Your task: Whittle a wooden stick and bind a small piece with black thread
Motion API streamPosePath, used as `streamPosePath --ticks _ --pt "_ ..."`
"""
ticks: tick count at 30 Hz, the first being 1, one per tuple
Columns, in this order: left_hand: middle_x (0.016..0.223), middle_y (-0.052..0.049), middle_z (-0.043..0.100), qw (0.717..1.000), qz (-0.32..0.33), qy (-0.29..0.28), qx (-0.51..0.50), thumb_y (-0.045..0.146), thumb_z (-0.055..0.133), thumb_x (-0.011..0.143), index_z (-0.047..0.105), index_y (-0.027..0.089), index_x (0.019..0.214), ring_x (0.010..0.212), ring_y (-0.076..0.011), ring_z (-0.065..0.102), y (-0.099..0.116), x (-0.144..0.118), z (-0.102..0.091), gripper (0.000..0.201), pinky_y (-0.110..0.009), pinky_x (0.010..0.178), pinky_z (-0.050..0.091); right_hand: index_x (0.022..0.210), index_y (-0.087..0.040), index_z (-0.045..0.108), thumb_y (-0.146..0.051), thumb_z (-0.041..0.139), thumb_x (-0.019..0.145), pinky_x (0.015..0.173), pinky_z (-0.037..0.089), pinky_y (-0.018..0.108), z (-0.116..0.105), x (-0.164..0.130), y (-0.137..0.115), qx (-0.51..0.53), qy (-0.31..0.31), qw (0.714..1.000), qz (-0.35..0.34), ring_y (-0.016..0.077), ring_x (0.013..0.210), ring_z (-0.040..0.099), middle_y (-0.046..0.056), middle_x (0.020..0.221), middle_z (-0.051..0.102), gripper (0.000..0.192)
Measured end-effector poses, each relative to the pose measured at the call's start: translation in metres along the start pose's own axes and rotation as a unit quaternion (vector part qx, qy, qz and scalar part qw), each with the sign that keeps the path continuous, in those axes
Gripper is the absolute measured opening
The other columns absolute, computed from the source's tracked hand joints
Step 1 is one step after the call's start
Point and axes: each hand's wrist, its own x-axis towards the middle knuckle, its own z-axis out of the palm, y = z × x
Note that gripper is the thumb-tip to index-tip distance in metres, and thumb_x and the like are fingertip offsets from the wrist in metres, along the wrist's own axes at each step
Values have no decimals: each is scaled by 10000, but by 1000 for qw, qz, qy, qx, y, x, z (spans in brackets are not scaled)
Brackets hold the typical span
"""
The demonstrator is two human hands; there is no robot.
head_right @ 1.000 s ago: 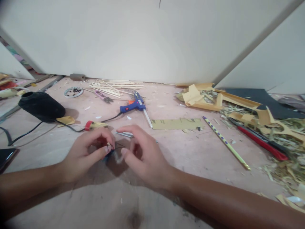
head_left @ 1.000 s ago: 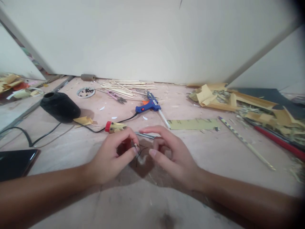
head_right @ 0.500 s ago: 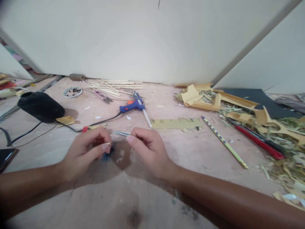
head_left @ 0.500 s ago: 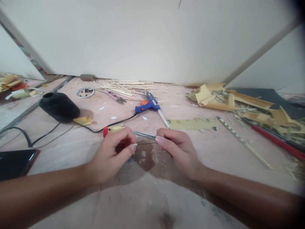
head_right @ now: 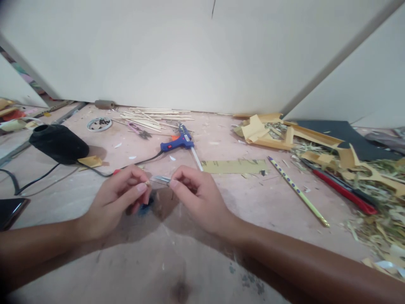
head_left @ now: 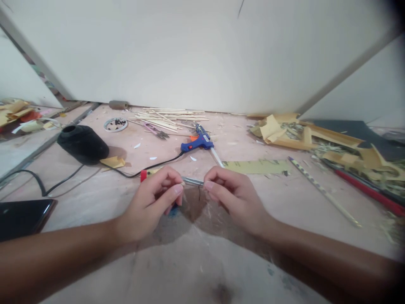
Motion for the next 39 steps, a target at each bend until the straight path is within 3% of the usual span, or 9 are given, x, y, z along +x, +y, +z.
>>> streamPosePath --ticks 2,5,8,15,23,26,28,32,39 --pt "938 -13 650 998 51 -20 31 268 570 1018 605 206 970 786 -120 606 2 2 0 87 -234 693 475 771 -180 592 -268 566 974 508 322 236 -1 1 -2 -15 -40 999 4 88 516 424 -57 584 492 223" --pt "1118 -65 654 987 120 -75 74 217 599 995 652 186 943 1063 -189 606 5 6 0 80 -302 920 459 809 -178 631 -254 562 977 528 327 228 -2 1 -4 -71 -81 994 -15 89 548 432 -50 614 520 197" --pt "973 -54 683 983 131 -100 85 200 591 998 665 180 922 963 -185 618 5 9 0 107 -314 892 456 827 -180 644 -232 565 974 537 338 218 -4 3 -6 -107 -90 990 -25 86 563 443 -49 635 553 175" --pt "877 -49 725 987 129 -59 78 197 623 985 729 177 904 870 -183 645 3 8 1 135 -329 863 473 797 -182 640 -262 569 980 588 386 245 -15 16 -7 -141 -62 988 -20 123 631 528 -23 671 603 212" --pt "826 -56 749 987 131 -73 60 188 653 960 778 175 881 800 -177 668 7 7 3 148 -303 768 511 868 -201 688 -253 584 996 874 445 368 -30 33 9 -247 -6 966 -72 215 929 609 47 951 696 174" --pt "820 -54 761 988 125 -70 64 186 665 952 788 175 880 791 -177 676 7 8 3 143 -302 767 520 1036 -226 711 -185 531 1001 1001 417 453 -29 30 8 -288 0 951 -110 268 1128 579 79 1184 679 187" --pt "833 -54 769 988 119 -72 68 190 668 950 791 179 885 812 -184 685 6 7 3 140 -306 785 527 1191 -234 663 -134 495 984 1047 409 470 -24 23 2 -268 -34 950 -156 275 1204 557 93 1301 638 284" --pt "867 -40 782 989 109 -61 82 171 687 931 789 185 872 819 -169 699 5 5 2 119 -273 783 530 1388 -217 499 -112 501 946 994 475 398 -9 4 -11 -167 -159 955 -184 244 1174 589 110 1329 622 453" --pt "786 -25 762 988 116 -45 96 169 675 930 771 182 841 699 -141 675 9 3 2 131 -239 665 518 1181 -234 540 -260 478 1030 701 438 274 1 -11 -11 -165 -153 973 -43 162 783 614 11 922 696 165"
